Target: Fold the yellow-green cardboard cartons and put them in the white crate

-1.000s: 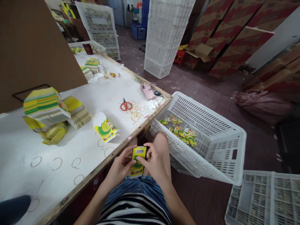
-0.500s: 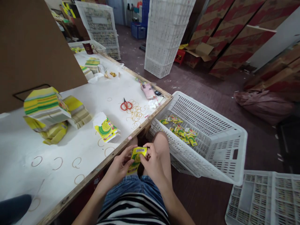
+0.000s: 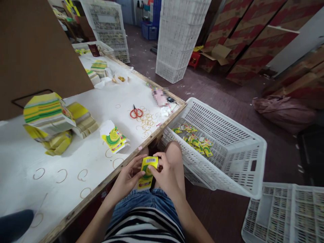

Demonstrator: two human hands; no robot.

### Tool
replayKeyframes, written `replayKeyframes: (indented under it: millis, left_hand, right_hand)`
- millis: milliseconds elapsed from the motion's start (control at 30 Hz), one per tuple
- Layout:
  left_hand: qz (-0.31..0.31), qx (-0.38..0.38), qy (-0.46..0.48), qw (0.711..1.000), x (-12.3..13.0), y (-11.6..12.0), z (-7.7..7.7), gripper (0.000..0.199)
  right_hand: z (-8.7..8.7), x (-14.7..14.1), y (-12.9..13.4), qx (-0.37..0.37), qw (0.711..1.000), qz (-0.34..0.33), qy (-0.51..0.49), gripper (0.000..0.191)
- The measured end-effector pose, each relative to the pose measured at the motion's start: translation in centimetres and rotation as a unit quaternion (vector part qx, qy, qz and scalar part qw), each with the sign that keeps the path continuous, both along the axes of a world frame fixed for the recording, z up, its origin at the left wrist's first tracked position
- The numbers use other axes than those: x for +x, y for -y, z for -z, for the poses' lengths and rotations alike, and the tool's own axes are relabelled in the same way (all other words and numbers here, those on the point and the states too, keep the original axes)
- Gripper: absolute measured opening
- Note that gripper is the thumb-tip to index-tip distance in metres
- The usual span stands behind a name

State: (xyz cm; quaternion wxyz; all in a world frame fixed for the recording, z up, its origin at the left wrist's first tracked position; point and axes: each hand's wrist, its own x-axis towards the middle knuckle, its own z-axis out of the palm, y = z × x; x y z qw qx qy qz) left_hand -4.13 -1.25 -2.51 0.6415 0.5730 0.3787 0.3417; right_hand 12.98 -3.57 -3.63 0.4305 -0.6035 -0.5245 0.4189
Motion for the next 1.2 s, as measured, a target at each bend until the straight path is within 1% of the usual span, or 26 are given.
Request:
replayKeyframes:
  millis: [100, 167, 233, 333, 400, 433, 467, 500, 533, 567, 600, 633, 667, 700, 733, 800, 900, 967, 1033, 1067, 1133, 1167, 1200]
  left_hand:
    - [-0.013, -0.031, 0.042, 0.999, -0.1, -0.1, -0.3, 0.053]
    - [-0.01, -0.054, 0.057, 0.997, -0.1, -0.2, -0.5, 0.054]
    - [-0.007, -0.066, 0.066, 0.996, 0.1, -0.1, -0.5, 0.054]
    - [-0.003, -0.054, 0.061, 0.997, 0.5, 0.1, -0.3, 0.051]
    - [0.004, -0.026, 0.043, 0.999, 0.7, 0.1, -0.3, 0.049]
    - [-0.002, 0.002, 0.028, 1.0, 0.7, -0.1, -0.3, 0.047]
    - [-0.023, 0.044, 0.0, 0.999, 0.4, -0.5, -0.4, 0.045]
    - [-0.061, 0.096, -0.042, 0.993, 0.0, -1.0, -0.6, 0.043]
    - [-0.113, 0.156, -0.094, 0.977, -0.7, -1.7, -0.7, 0.042]
    - [-0.169, 0.216, -0.158, 0.949, -1.5, -2.5, -0.7, 0.043]
    - [-0.229, 0.265, -0.22, 0.91, -2.4, -3.4, -0.7, 0.046]
    - [-0.268, 0.302, -0.27, 0.874, -3.4, -4.2, -0.5, 0.049]
    - [-0.289, 0.32, -0.317, 0.845, -4.3, -5.0, -0.3, 0.052]
    - [-0.293, 0.322, -0.361, 0.825, -5.1, -5.7, 0.1, 0.052]
    - [-0.28, 0.316, -0.397, 0.815, -5.8, -6.1, 0.5, 0.049]
    - [-0.244, 0.305, -0.445, 0.806, -6.7, -6.6, 1.4, 0.044]
    - [-0.213, 0.315, -0.469, 0.797, -7.1, -6.5, 2.1, 0.044]
    - [-0.212, 0.322, -0.464, 0.798, -7.2, -6.3, 2.0, 0.033]
    - [-0.24, 0.332, -0.445, 0.796, -7.2, -6.0, 1.5, 0.023]
    - [-0.273, 0.345, -0.43, 0.788, -7.1, -5.8, 1.1, 0.021]
    - [-0.358, 0.39, -0.377, 0.76, -6.6, -4.9, 0.2, 0.018]
    - [-0.388, 0.419, -0.341, 0.746, -6.1, -4.3, -0.2, 0.017]
    - [-0.396, 0.449, -0.302, 0.742, -5.5, -3.6, -0.5, 0.017]
  right_hand:
    - [0.2, 0.8, 0.0, 0.046, 0.999, -0.015, -0.009, 0.024]
    - [0.3, 1.1, 0.0, 0.06, 0.998, 0.0, -0.023, 0.023]
    - [0.4, 1.0, 0.1, 0.06, 0.996, 0.019, -0.059, 0.021]
    - [0.6, 0.6, 0.2, 0.044, 0.988, 0.025, -0.144, 0.019]
    - [0.6, 0.6, 0.0, 0.026, 0.982, 0.037, -0.183, 0.019]
    - [0.6, 0.8, -0.2, 0.029, 0.978, 0.065, -0.198, 0.019]
    - [0.5, 1.2, -0.4, 0.049, 0.968, 0.117, -0.218, 0.02]
    - [0.4, 1.8, -0.7, 0.083, 0.949, 0.185, -0.243, 0.023]
    - [0.2, 2.4, -1.0, 0.124, 0.92, 0.255, -0.272, 0.027]
    - [0.1, 3.0, -1.4, 0.16, 0.886, 0.314, -0.301, 0.031]
    - [0.0, 3.6, -1.6, 0.179, 0.859, 0.349, -0.328, 0.035]
    - [0.0, 4.0, -1.8, 0.176, 0.846, 0.36, -0.352, 0.038]
    - [0.1, 4.2, -1.9, 0.15, 0.848, 0.35, -0.369, 0.04]
    - [0.3, 4.2, -1.8, 0.11, 0.857, 0.329, -0.381, 0.04]
    - [0.5, 3.9, -1.8, 0.07, 0.866, 0.307, -0.388, 0.04]
    - [1.2, 3.0, -1.5, 0.013, 0.876, 0.276, -0.395, 0.038]
    - [1.9, 1.5, -1.3, -0.003, 0.886, 0.253, -0.388, 0.033]
    - [1.9, 0.8, -1.3, -0.01, 0.896, 0.227, -0.382, 0.031]
    - [1.5, 0.2, -1.4, -0.022, 0.904, 0.198, -0.379, 0.03]
    - [1.3, 0.0, -1.4, -0.026, 0.906, 0.188, -0.378, 0.03]
    - [0.6, -0.4, -1.3, -0.034, 0.909, 0.17, -0.38, 0.031]
    - [0.3, -0.7, -1.2, -0.039, 0.91, 0.158, -0.382, 0.034]
    - [0.1, -0.9, -1.1, -0.046, 0.911, 0.142, -0.385, 0.04]
